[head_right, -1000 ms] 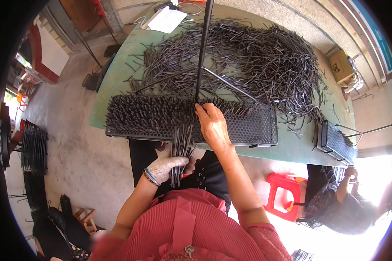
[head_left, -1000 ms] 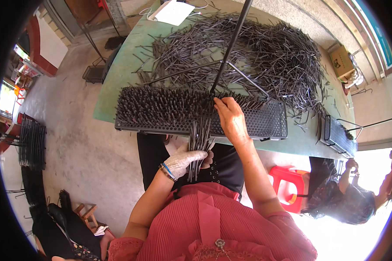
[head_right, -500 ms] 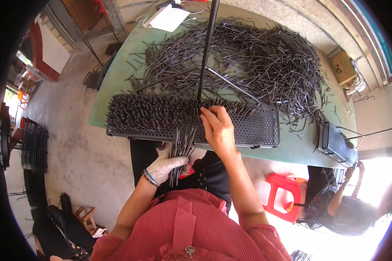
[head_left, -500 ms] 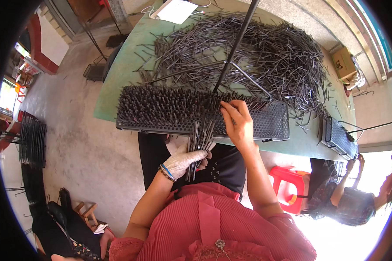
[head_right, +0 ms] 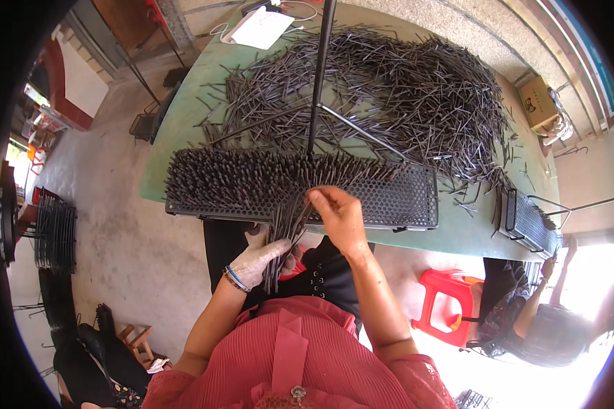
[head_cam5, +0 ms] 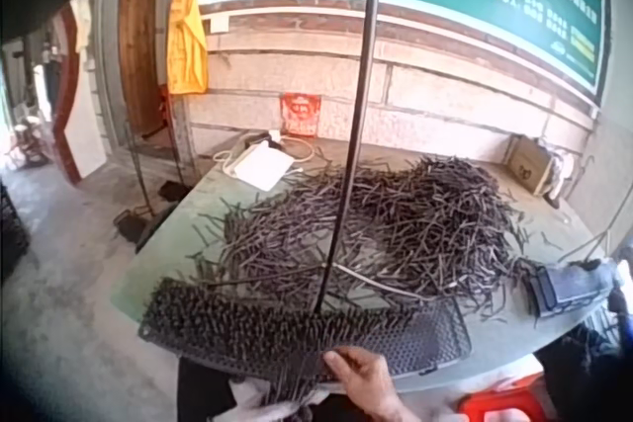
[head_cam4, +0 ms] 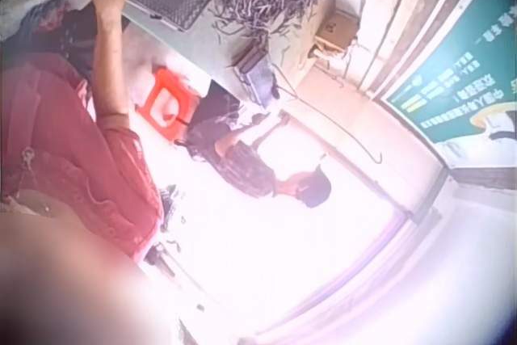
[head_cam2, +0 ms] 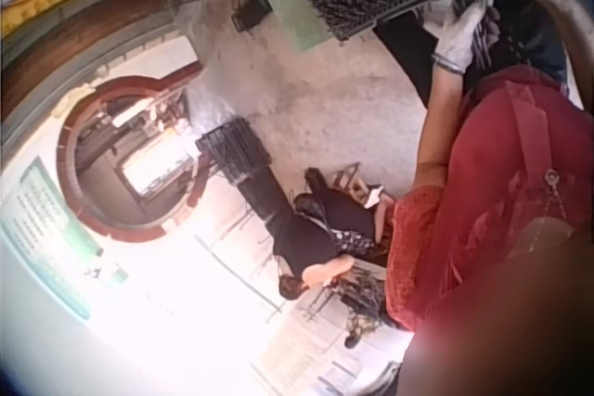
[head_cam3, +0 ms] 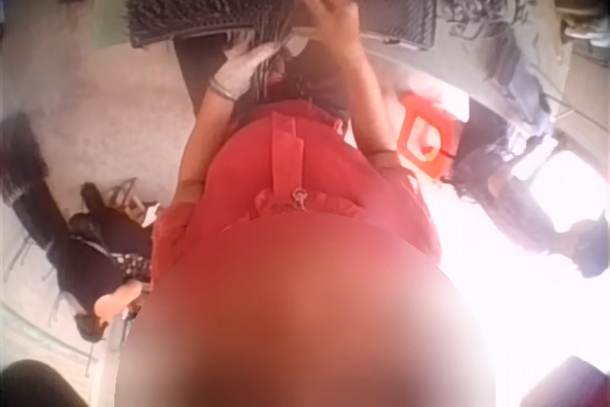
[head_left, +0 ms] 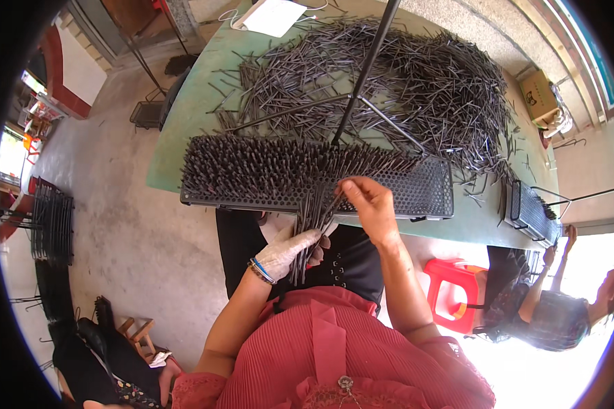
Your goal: Sorting thin metal wires and inserting them into a grid-like assembly frame.
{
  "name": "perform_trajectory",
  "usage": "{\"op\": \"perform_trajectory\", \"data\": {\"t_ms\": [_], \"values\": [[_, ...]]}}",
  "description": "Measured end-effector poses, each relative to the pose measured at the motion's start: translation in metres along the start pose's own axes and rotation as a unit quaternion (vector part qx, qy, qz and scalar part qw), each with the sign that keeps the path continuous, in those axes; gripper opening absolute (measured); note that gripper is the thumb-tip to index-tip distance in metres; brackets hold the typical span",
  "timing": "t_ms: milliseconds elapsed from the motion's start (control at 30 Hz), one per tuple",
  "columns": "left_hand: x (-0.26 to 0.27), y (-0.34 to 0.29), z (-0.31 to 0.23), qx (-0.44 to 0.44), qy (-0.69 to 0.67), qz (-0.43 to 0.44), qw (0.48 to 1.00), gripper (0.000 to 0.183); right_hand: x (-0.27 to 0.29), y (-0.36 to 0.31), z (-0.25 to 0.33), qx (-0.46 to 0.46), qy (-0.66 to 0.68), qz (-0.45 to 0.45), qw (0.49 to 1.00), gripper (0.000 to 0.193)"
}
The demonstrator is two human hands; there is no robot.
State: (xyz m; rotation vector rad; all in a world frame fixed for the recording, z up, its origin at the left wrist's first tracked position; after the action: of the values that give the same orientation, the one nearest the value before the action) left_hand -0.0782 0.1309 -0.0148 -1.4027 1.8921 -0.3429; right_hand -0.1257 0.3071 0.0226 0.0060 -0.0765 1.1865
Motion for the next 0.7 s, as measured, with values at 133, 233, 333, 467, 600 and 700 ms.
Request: {"op": "perform_trajectory", "data": {"t_ms": [133,233,333,467,600,700], "values": [[0.003,-0.003,0.003,-0.004,0.040,0.007,0.999,0.033,0.002,0.009,0.029,0.063,0.002,-0.062,0.996,0.022],[0.003,-0.003,0.005,0.000,0.047,-0.003,0.999,0.033,-0.005,0.018,0.032,0.178,-0.055,-0.096,0.978,0.017],[0.006,-0.004,0.006,-0.012,0.069,0.015,0.997,0.034,-0.014,0.021,0.038,0.256,-0.114,-0.091,0.956,0.016],[0.004,-0.003,0.005,0.019,0.067,0.001,0.998,0.037,-0.021,0.021,0.035,0.279,-0.120,-0.066,0.950,0.014],[0.005,-0.003,0.008,0.030,0.040,-0.019,0.999,0.038,-0.023,0.019,0.038,0.300,-0.106,-0.056,0.946,0.013],[0.006,-0.005,0.007,0.025,0.047,-0.019,0.998,0.037,-0.022,0.019,0.040,0.325,-0.125,-0.040,0.936,0.013]]}}
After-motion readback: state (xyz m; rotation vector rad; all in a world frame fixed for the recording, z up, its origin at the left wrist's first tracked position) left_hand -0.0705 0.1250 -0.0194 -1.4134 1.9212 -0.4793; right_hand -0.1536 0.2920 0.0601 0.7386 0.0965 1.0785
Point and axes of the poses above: each hand's wrist, its own y-axis towards the middle knuckle, its own x-axis out of the back of the hand, z = x × y, the point moved 6 cm from there along y, towards the middle knuckle, and after that the axes turned 15 degrees about -z, right-handed, at the moved point
